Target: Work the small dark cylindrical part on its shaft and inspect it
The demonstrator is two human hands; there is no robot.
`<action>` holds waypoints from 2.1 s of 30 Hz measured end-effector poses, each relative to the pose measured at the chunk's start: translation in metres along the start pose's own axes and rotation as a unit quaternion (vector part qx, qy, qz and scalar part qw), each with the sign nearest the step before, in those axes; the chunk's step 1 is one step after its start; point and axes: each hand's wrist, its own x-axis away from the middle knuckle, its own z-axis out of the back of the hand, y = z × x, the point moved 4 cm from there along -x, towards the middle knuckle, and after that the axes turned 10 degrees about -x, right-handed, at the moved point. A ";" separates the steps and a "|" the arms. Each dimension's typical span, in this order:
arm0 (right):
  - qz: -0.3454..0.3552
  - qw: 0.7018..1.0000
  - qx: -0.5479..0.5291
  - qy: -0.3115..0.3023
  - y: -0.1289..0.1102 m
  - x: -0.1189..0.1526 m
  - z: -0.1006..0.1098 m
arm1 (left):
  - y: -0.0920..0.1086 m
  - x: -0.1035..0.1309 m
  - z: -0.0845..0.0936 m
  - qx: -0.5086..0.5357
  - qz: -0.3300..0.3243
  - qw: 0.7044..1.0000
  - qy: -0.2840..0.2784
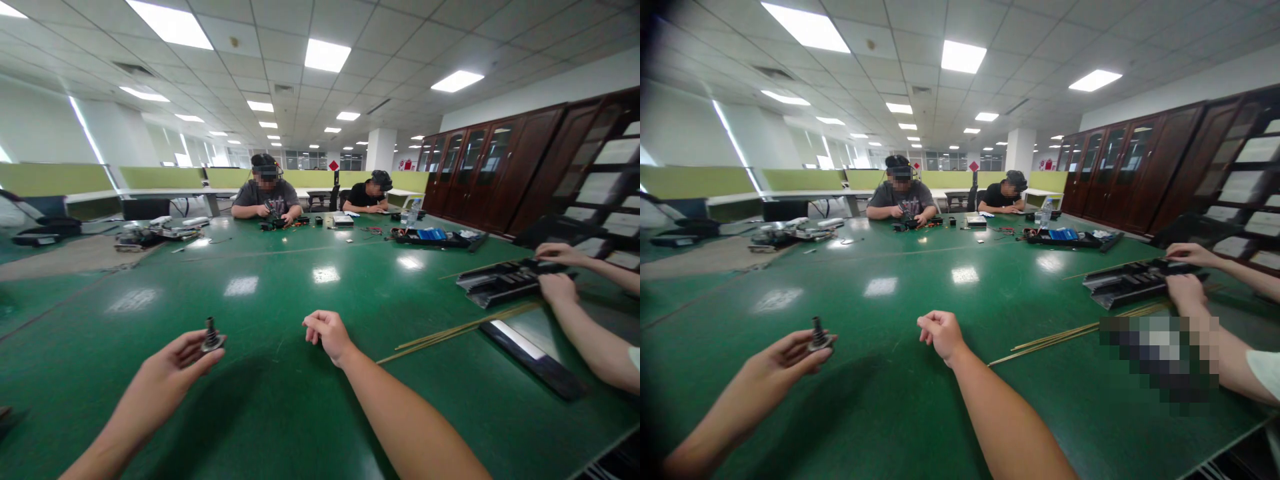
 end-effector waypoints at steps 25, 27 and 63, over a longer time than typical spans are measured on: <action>0.115 0.921 0.367 -0.067 -0.023 0.020 -0.013 | 0.007 -0.055 -0.132 0.002 -0.122 0.985 -0.123; 0.122 0.919 0.369 -0.065 -0.024 0.021 -0.014 | 0.008 -0.054 -0.133 -0.009 -0.129 0.984 -0.124; 0.110 0.931 0.346 -0.031 -0.021 0.016 -0.015 | 0.015 -0.048 -0.129 -0.060 -0.145 0.985 -0.077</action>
